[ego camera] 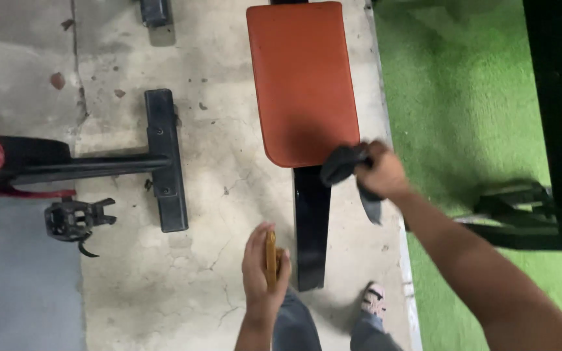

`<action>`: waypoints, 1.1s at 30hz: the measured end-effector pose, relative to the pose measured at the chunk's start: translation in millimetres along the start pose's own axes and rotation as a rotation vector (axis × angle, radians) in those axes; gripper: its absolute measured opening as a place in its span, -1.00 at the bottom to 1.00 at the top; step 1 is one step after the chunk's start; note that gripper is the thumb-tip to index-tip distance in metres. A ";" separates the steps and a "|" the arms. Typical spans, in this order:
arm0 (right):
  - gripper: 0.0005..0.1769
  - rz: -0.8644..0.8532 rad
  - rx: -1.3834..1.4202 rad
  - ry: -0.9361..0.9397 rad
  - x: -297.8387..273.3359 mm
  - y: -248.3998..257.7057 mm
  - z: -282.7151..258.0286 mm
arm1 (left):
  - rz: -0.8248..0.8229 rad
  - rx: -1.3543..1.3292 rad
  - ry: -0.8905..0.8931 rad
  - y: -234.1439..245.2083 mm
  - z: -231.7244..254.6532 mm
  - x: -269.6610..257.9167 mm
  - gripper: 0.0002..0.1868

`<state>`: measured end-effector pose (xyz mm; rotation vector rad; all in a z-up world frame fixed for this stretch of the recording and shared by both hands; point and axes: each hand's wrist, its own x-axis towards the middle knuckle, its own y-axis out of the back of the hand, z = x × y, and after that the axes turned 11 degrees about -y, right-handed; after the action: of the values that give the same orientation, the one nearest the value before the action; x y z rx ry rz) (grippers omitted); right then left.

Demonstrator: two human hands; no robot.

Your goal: Cleaning gym machines and benches with a spray bottle and cloth.

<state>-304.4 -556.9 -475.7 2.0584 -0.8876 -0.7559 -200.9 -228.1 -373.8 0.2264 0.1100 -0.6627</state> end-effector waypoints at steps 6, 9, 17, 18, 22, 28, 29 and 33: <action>-0.29 0.127 0.479 0.257 19.8 88.1 -117.0 | -0.076 0.224 -0.445 46.3 28.7 65.7 -0.43; -0.15 0.078 0.506 0.296 28.8 63.5 -121.6 | -0.072 0.150 -0.260 51.8 44.1 92.7 -0.45; 0.05 -0.021 -0.321 -0.005 28.3 -88.0 -114.5 | -0.001 0.168 -0.226 36.6 24.5 131.6 -0.35; 0.08 0.041 -0.322 -0.030 31.9 -105.3 -108.6 | -0.001 0.207 -0.242 31.8 24.8 137.0 -0.35; 0.10 0.076 -0.293 0.009 103.0 -93.6 -124.3 | 0.027 -0.048 0.186 8.9 3.7 149.2 -0.34; 0.09 0.142 -0.355 0.171 252.9 -93.2 -121.8 | 0.098 0.135 -0.097 -31.9 0.0 184.4 -0.47; 0.07 0.130 -0.372 0.145 274.3 -92.1 -125.4 | 0.125 0.180 -0.187 -38.8 0.1 187.7 -0.47; 0.01 0.031 -0.356 -0.132 336.0 -85.9 -167.9 | 0.145 0.222 -0.166 -60.7 -6.0 194.4 -0.51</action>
<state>44.8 -711.7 -527.1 1.6941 -0.7898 -0.9666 -86.4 -389.1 -423.7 0.3884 -0.1392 -0.5466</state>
